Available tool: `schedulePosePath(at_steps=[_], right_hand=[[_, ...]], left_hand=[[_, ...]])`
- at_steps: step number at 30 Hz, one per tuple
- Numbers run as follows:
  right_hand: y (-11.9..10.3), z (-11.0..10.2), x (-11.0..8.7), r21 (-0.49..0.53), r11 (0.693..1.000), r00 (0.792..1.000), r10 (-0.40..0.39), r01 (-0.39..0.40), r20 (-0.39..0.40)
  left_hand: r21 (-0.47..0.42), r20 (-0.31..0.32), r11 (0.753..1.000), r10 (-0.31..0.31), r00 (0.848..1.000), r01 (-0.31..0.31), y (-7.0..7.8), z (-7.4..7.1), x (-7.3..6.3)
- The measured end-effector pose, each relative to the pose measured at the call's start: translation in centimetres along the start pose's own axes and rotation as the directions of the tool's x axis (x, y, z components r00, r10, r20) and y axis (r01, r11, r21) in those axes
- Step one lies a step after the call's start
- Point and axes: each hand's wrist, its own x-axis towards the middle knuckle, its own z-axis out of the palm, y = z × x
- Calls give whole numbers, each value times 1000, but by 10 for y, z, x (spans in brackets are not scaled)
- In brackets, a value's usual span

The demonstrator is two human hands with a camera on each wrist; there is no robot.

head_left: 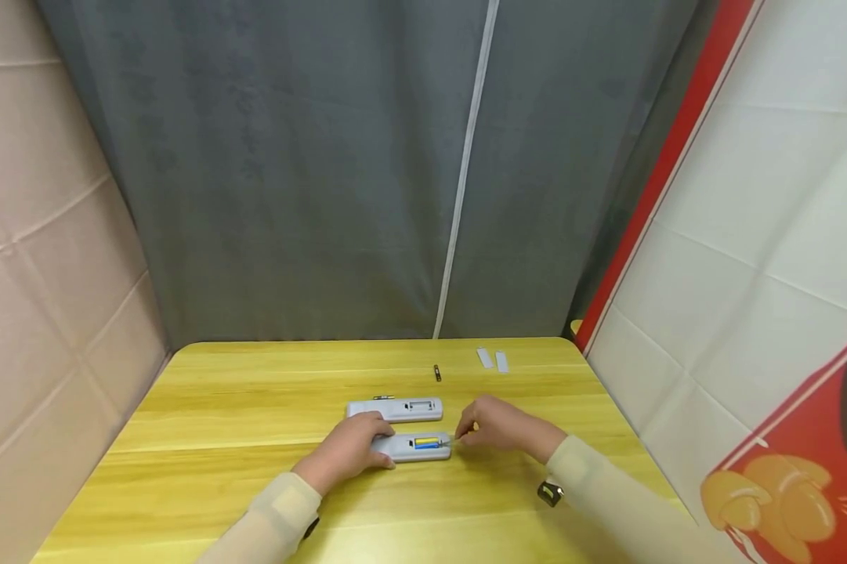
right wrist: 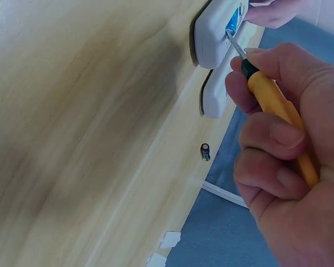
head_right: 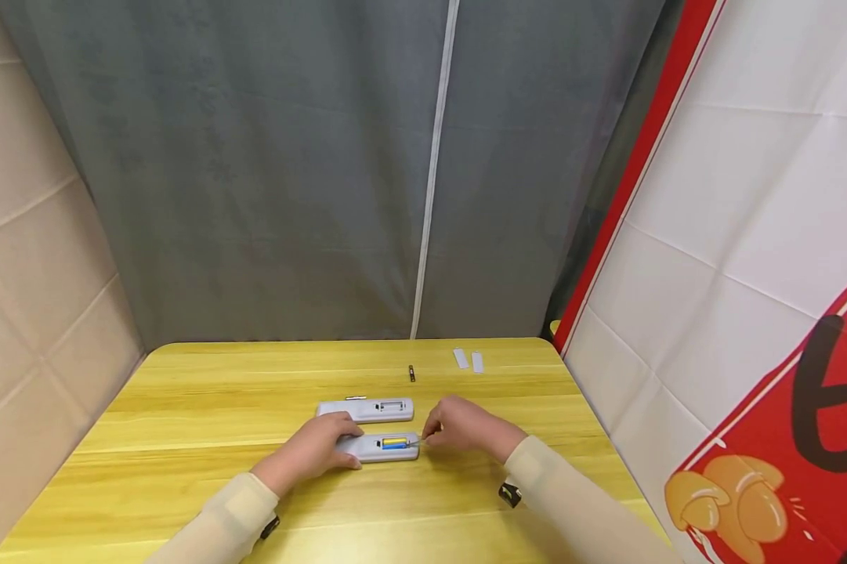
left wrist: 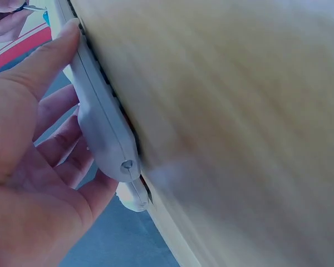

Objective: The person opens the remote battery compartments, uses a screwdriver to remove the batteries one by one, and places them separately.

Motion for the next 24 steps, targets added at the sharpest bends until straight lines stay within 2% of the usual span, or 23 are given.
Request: schedulePosePath(at_steps=[10,12,14,18,20,24], right_hand=[[1,0,1,13,1000,1000,21,-20,-4],[1,-1,0,38,999,998,31,-30,-47],[1,-4,-1,66,996,990,65,-57,-125],[-2,-13,-1,108,991,951,108,-80,-289],[-3,-15,-1,96,992,946,105,-79,-306],[-1,-11,-1,95,991,954,113,-89,-279]], left_hand=[[12,8,1000,-18,1000,18,3,-3,3],[-8,20,1000,-29,999,29,3,-4,3],[-20,33,999,-36,999,37,4,-5,2],[-28,36,999,-36,999,37,4,-5,2],[-26,31,999,-30,999,31,5,-6,2],[-30,28,999,-17,999,17,5,-7,1]])
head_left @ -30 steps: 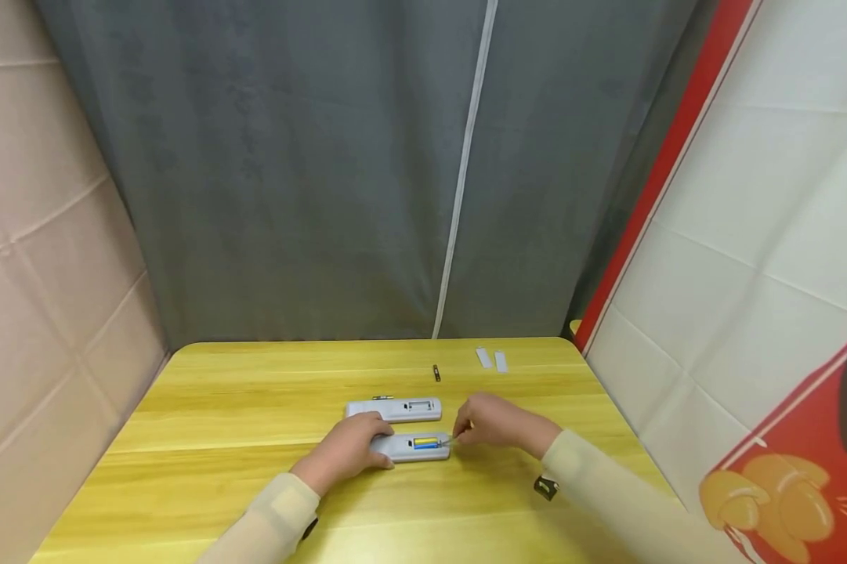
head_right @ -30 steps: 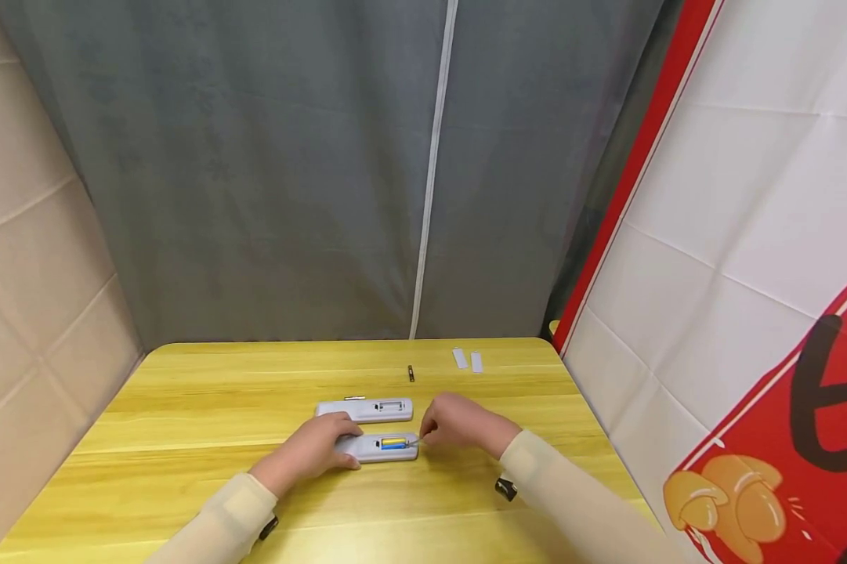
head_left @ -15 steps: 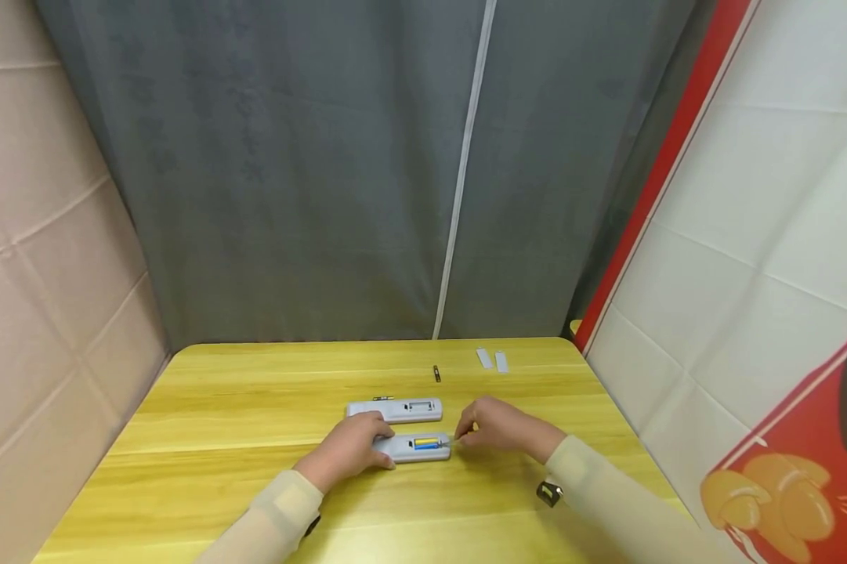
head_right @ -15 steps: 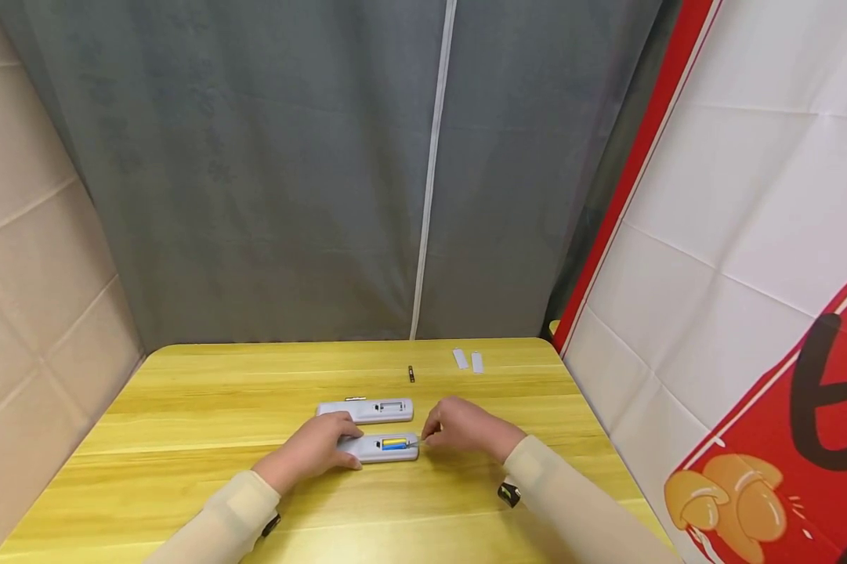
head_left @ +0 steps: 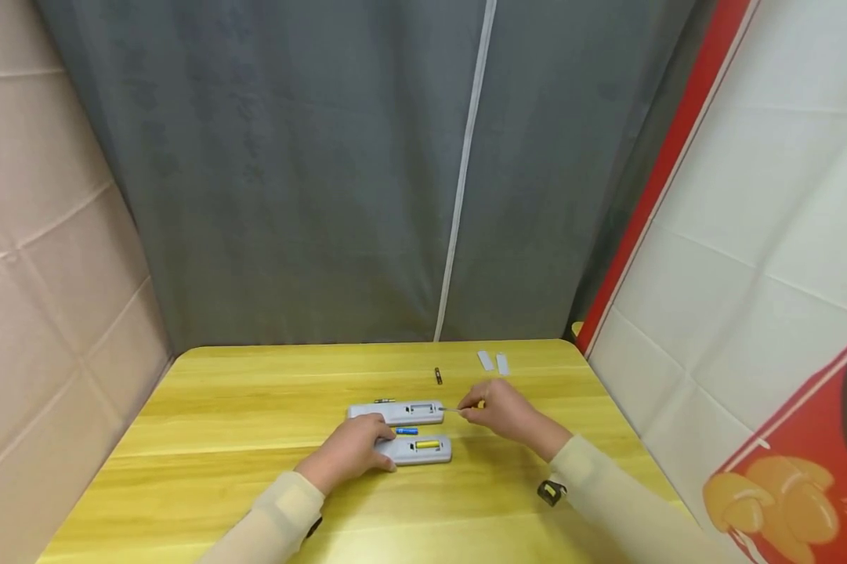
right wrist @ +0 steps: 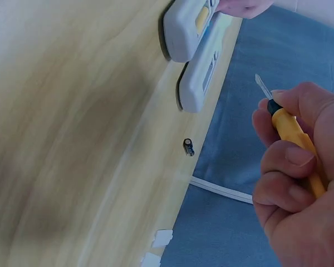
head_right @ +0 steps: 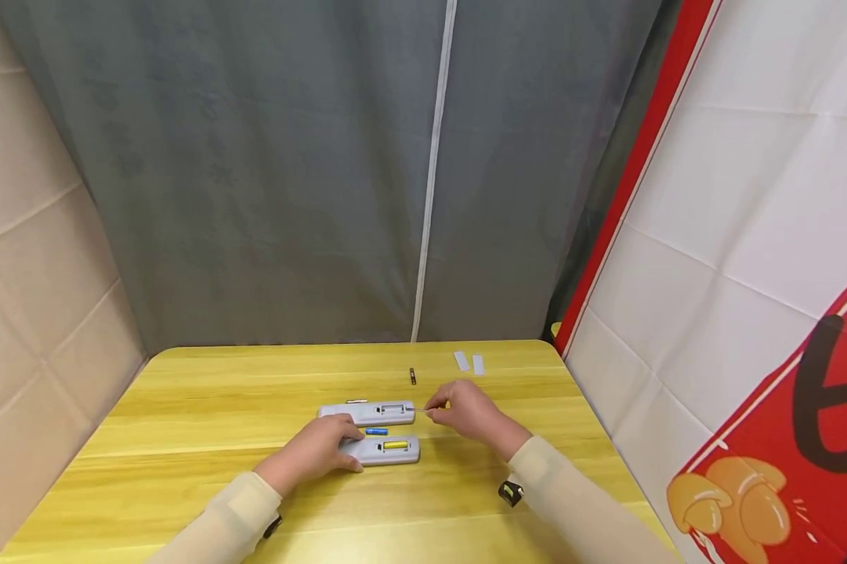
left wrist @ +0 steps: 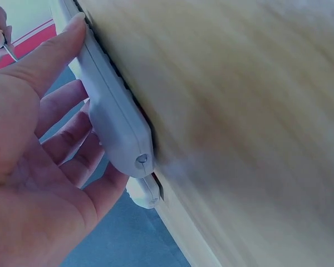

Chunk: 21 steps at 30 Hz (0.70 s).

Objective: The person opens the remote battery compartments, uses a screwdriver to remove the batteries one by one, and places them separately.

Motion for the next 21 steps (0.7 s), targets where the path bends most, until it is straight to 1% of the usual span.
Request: schedulePosePath(at_steps=[6,11,14,18,21], right_hand=[[1,3,1,20,1000,1000,0,0,-5],[0,4,2,-1,1000,1000,-5,5,11],[-1,5,1,-32,999,999,-10,11,40],[0,7,1,-84,995,994,-47,55,96],[1,9,1,-109,991,988,-59,75,143]], left_hand=[[16,-7,1000,-11,1000,11,-1,-3,1],[17,4,1000,-27,1000,27,-3,-2,1],[14,5,1000,-26,1000,26,-4,0,1],[19,0,1000,-16,1000,16,-6,-1,0],[21,-6,1000,-12,1000,12,-5,-2,0]])
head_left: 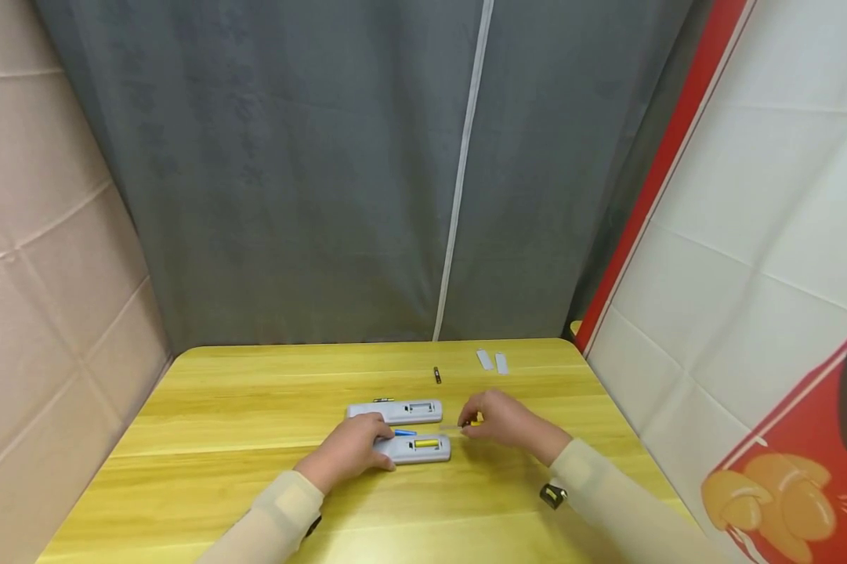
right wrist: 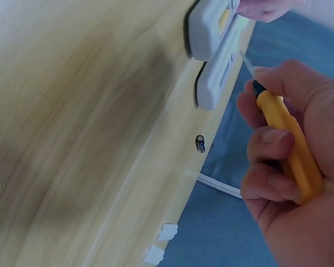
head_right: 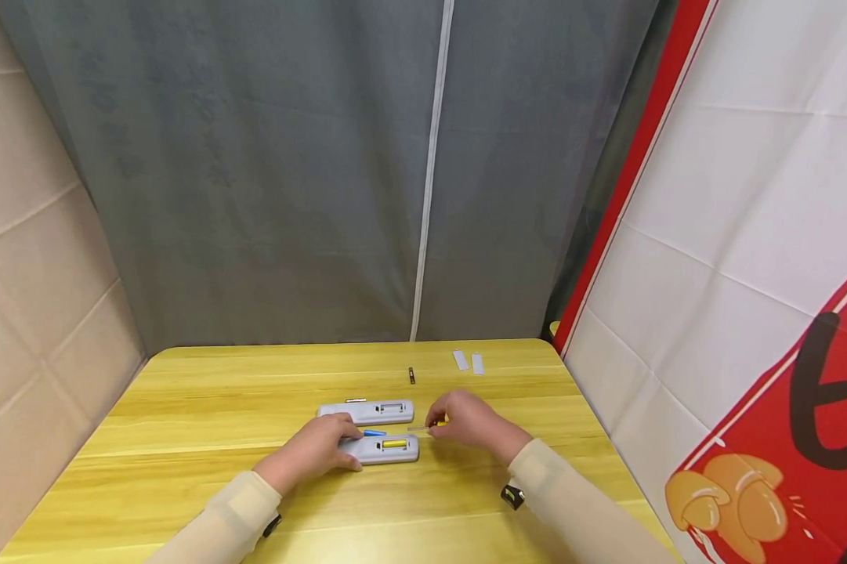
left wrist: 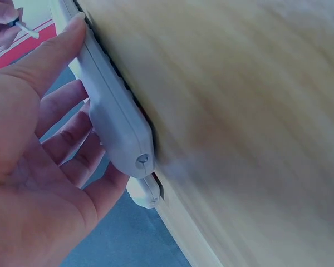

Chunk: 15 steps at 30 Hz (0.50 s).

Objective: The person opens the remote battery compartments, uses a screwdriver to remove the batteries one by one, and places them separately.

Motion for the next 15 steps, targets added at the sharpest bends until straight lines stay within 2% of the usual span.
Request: schedulePosePath(at_steps=[8,15], right_hand=[[0,5,0,-17,1000,997,19,-18,73],[0,4,2,-42,999,996,-25,28,81]], left_hand=[[1,3,1000,-4,1000,4,-1,0,-1],[-4,0,1000,-7,1000,7,1,-1,-1]])
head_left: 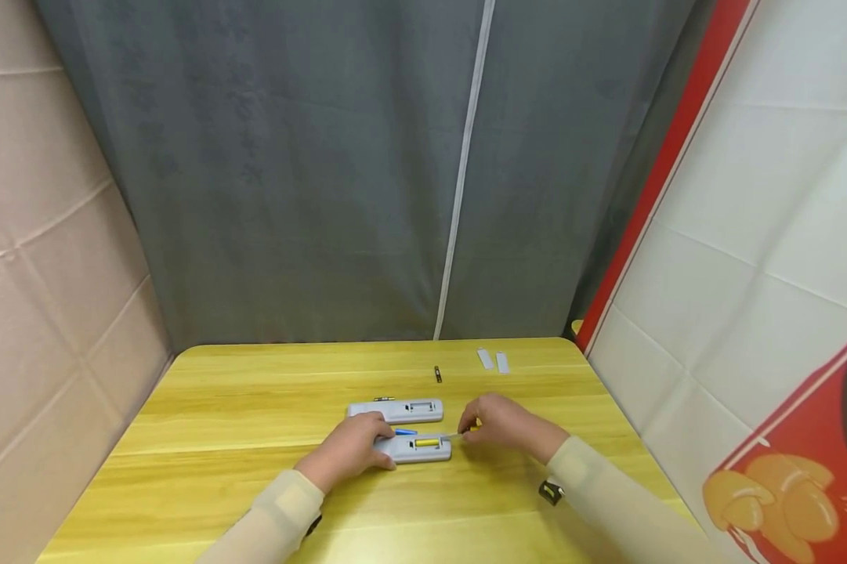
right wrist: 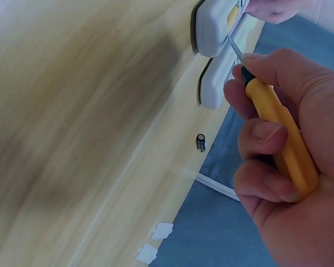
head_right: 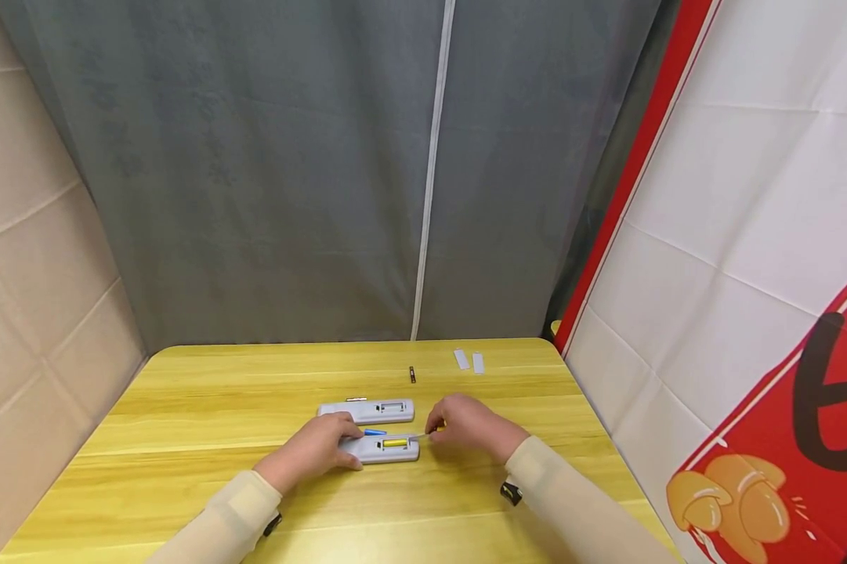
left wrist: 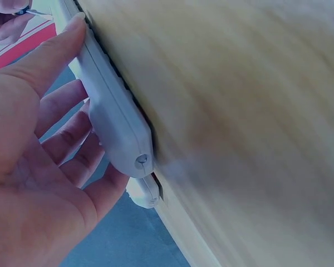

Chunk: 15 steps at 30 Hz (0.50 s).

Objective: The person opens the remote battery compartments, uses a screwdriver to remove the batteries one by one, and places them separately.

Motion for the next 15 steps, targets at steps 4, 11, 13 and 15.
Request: schedulePosePath(at_steps=[4,11,13,15], right_hand=[[-2,-1,2,4,1000,1000,-12,12,16],[-5,-2,2,-4,1000,1000,14,-14,23],[-7,-2,2,-11,1000,1000,19,-19,24],[-9,-3,3,-32,999,1000,16,-15,27]], left_hand=[[-4,-1,1000,0,1000,0,1,-1,0],[-9,-4,1000,7,1000,-7,2,0,0],[-7,-4,1000,8,1000,-8,1,0,0],[-7,-3,1000,7,1000,-7,1,0,0]])
